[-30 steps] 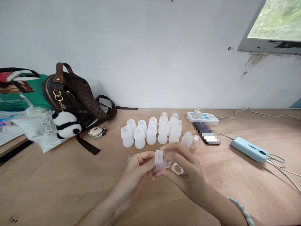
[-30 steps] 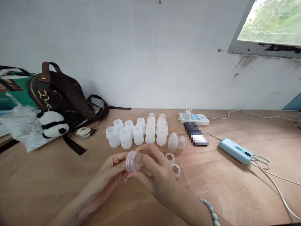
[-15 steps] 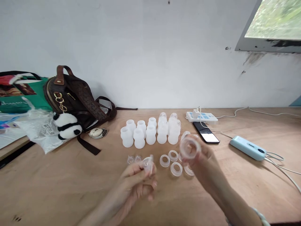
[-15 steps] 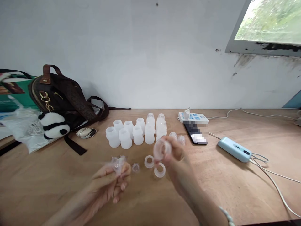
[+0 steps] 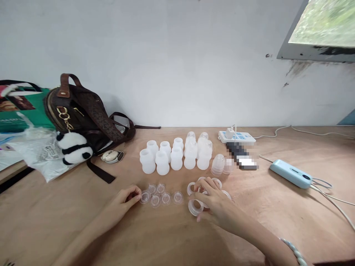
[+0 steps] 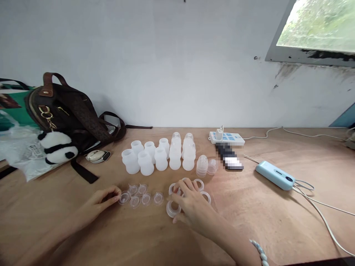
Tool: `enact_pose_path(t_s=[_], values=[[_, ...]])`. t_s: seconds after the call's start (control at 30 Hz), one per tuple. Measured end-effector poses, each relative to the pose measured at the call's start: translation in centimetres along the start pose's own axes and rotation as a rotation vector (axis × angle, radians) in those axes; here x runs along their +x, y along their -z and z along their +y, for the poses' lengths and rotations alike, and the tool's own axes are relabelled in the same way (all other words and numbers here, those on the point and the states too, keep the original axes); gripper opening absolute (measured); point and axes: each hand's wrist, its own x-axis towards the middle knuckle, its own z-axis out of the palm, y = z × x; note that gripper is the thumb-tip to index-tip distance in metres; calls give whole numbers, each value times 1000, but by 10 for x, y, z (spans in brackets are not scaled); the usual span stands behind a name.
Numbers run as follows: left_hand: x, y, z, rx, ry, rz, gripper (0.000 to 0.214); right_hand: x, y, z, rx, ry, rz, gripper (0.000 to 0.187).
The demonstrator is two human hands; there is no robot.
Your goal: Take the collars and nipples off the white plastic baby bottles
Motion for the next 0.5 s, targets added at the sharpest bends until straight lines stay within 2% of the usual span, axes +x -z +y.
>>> enact_pose_path(t_s=[0.1,0.17,0.27,0.3,0.37,0.43,0.5], values=[[2,-2,-4,104,-22,-2,33,6,-2,7,-109,54,21,43],[4,-2,-4,145,-34,-3,33,16,3,13,-117,61,62,42],[7,-2,-3,183,-36,17,31,42,18,23,-253,-1,247,20],[8,-2,-2,193,-31,33,29,53,23,26,-342,-26,322,20],[7,-3,0,213,-27,71,24,77,31,33,-513,-58,405,31],[6,-5,2,222,-37,104,19,96,33,37,-599,-67,394,37],[4,-7,2,221,-57,116,16,108,31,40,-600,-68,336,30]])
